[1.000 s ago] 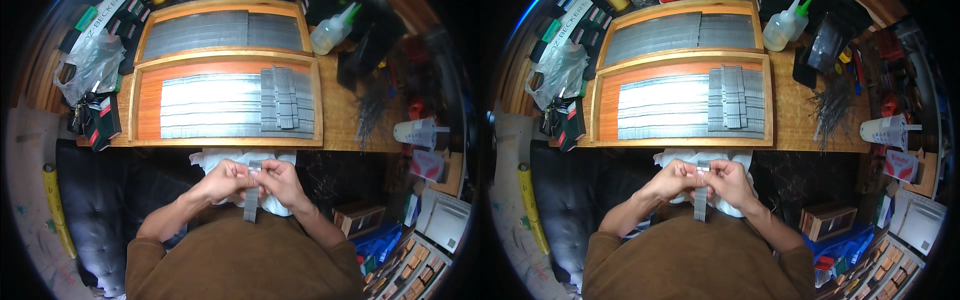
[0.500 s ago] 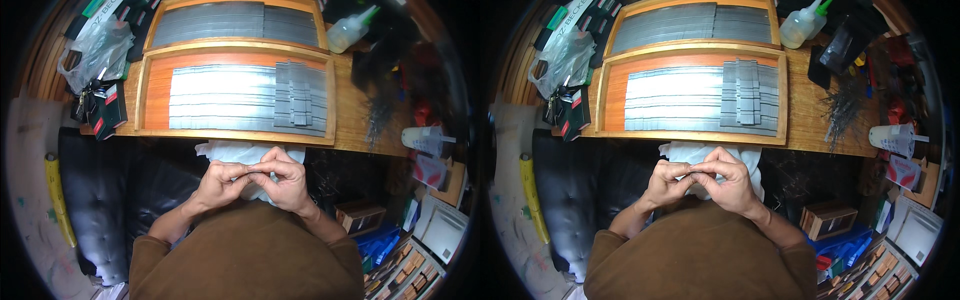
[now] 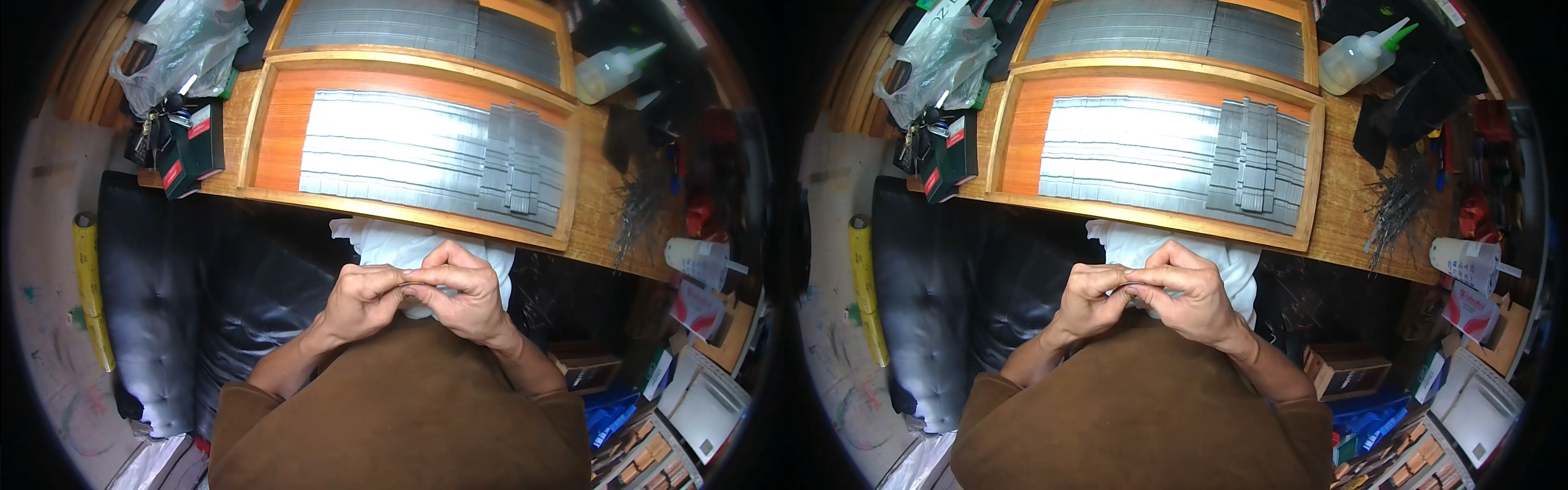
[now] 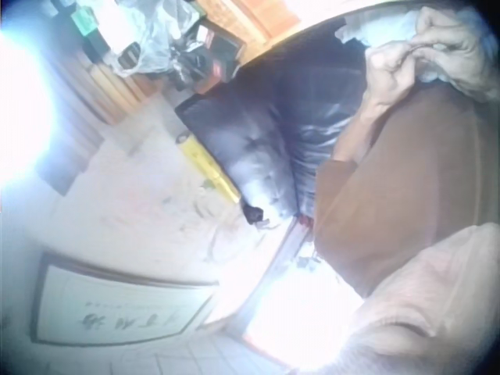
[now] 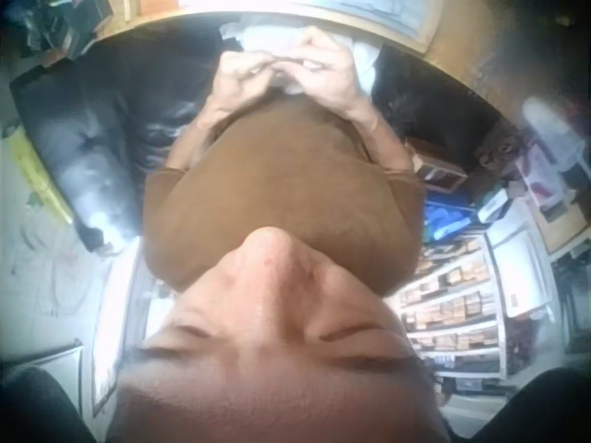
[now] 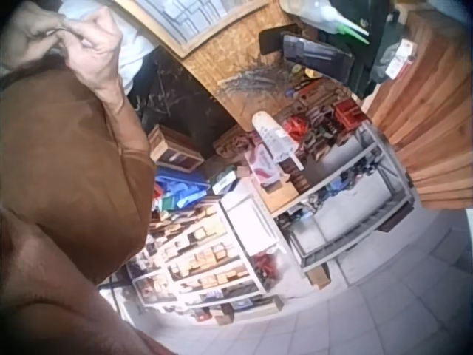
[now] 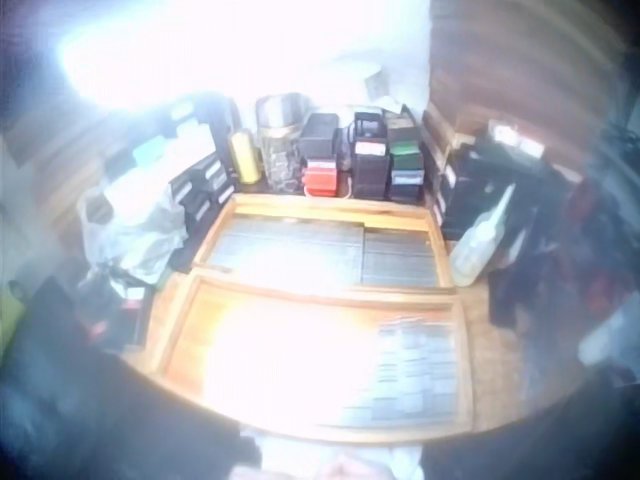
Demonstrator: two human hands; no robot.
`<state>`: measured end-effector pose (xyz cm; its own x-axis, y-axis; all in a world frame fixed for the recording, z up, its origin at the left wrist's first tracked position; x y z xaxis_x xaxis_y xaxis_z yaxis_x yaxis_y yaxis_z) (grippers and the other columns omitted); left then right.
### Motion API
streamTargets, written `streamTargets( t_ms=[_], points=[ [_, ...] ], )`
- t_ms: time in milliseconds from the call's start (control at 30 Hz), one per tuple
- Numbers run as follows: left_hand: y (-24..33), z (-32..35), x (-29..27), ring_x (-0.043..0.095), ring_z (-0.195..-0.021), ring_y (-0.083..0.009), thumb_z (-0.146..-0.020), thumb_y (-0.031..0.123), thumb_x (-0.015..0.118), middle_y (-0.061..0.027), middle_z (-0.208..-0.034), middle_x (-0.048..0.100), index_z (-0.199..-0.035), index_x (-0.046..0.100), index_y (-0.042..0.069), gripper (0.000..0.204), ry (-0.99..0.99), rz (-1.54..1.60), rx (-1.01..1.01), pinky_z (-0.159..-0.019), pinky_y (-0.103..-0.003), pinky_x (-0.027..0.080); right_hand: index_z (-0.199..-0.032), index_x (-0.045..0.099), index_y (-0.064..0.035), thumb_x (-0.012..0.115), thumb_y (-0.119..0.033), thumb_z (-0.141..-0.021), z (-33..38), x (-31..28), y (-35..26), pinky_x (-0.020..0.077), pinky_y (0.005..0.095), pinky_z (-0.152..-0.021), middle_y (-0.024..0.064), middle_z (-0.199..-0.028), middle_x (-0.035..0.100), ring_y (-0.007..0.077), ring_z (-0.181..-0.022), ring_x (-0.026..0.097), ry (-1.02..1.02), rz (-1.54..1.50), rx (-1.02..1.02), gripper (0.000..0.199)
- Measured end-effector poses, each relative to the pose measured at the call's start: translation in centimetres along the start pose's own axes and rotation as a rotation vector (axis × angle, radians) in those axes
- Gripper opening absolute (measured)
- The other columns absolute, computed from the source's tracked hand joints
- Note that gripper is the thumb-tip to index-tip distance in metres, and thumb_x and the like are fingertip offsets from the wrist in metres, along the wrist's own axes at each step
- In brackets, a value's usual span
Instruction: The person picks up small metal strips from a wooden tray, aligns them, and wipes them with a white cloth. The person repeats this process with multiple strips, handling them one at a time and placing them back on the tray.
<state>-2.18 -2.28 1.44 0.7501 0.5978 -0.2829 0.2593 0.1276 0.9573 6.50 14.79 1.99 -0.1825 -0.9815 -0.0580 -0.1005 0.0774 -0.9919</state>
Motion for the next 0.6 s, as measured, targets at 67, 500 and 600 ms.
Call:
streamTargets(
  t_ms=[67,500,600],
  points=[
    [-0.3,0.1,0.2,0.076,-0.069,-0.023,-0.087,-0.008,0.071,-0.0176,-0.083,0.077,-0.106,0.078,-0.005,0.021,0.017,0.017,-0.012,-0.063,-0.029,0.057,-0.106,0.082,-0.0016,0.084,0.004,-0.085,-0.1,-0.1,-0.1,0.0518,0.0257,-0.065,0.0044,-0.09,0.066,0.0122,-0.077,0.064,-0.01,-0.013,0.039,0.022],
    [-0.7,0.0,0.4,0.075,-0.068,-0.0303,-0.088,-0.005,0.069,-0.0201,-0.081,0.075,-0.103,0.078,-0.002,0.018,-0.004,0.055,-0.11,-0.061,-0.035,0.057,-0.1,0.081,-0.0009,0.085,0.004,-0.084,-0.2,0.3,0.7,0.0522,0.0274,-0.064,0.0047,-0.087,0.064,0.0135,-0.076,0.063,-0.007,0.013,0.024,0.018],
    [-0.9,0.0,0.3,0.075,-0.068,-0.0304,-0.088,-0.005,0.07,-0.0202,-0.082,0.075,-0.102,0.078,-0.003,0.016,-0.012,0.044,-0.108,-0.06,-0.035,0.057,-0.101,0.081,-0.0018,0.086,0.001,-0.084,-0.1,0.7,1.0,0.0512,0.0276,-0.064,0.0043,-0.086,0.062,0.0143,-0.075,0.061,0.026,0.067,-0.046,0.017]
  ],
)
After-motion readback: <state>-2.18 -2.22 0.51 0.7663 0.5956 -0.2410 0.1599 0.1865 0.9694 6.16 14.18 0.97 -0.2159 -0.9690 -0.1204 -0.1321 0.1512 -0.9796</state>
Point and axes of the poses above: each hand's wrist, its own z-axis away from the middle knuckle, its own x-axis out of the palm, y = z × x, the point moved 2 cm from there along -z, towards the middle knuckle
